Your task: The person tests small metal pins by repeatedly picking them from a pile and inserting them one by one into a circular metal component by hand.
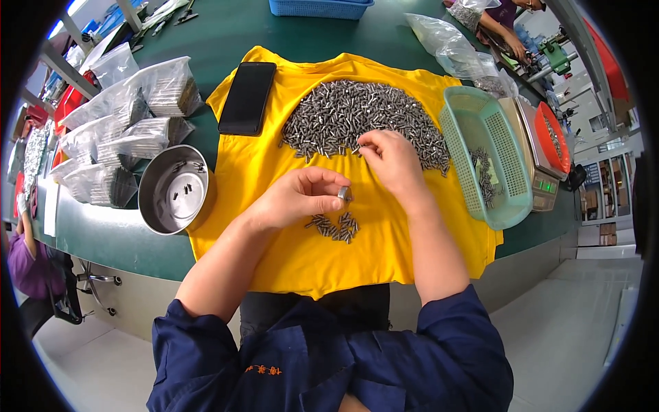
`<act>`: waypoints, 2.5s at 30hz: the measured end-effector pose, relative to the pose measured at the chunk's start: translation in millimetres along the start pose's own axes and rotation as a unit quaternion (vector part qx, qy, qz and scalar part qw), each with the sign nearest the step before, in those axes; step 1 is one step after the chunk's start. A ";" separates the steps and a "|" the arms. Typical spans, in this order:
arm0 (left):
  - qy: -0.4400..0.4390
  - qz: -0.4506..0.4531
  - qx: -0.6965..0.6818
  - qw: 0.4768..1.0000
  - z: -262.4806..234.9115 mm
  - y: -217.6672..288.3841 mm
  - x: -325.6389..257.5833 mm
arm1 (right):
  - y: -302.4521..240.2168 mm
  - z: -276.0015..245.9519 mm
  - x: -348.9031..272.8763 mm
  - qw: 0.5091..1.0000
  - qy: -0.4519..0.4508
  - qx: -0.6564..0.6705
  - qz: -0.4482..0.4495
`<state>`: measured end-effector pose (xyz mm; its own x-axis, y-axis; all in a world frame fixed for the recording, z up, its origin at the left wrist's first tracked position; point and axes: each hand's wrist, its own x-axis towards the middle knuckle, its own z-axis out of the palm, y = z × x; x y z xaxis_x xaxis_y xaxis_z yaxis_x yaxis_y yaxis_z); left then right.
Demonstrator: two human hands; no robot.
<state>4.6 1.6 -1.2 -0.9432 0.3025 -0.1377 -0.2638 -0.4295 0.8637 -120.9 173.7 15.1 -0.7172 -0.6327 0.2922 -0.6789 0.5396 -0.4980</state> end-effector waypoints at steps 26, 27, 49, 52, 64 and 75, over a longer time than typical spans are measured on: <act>0.076 0.013 -0.195 0.978 -1.9 6.3 4.6 | -29.2 9.1 -9.3 0.842 -0.091 0.520 0.111; 0.073 0.018 -0.195 0.978 -2.5 5.2 4.9 | -29.8 9.2 -9.9 0.840 -0.084 0.524 0.111; 0.064 0.082 -0.184 0.977 -13.9 6.8 -2.5 | -48.9 1.9 -15.1 0.953 0.011 0.289 -0.092; 0.028 0.117 -0.109 0.987 -11.6 8.4 -6.9 | -36.4 -8.9 -12.9 0.912 -0.085 0.384 -0.116; 0.242 0.216 0.553 0.768 36.9 47.5 -8.2 | -37.2 -4.1 -14.3 0.806 -0.152 0.566 0.090; 0.312 0.150 0.639 0.687 -38.6 106.0 29.6 | -27.5 5.1 -7.3 0.797 -0.042 0.585 0.142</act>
<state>-59.1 -67.9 67.6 -0.9246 -0.2311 0.3029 -0.0219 0.8261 0.5631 -96.2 160.6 22.4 -0.7699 -0.6382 0.0015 0.1553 -0.1897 -0.9695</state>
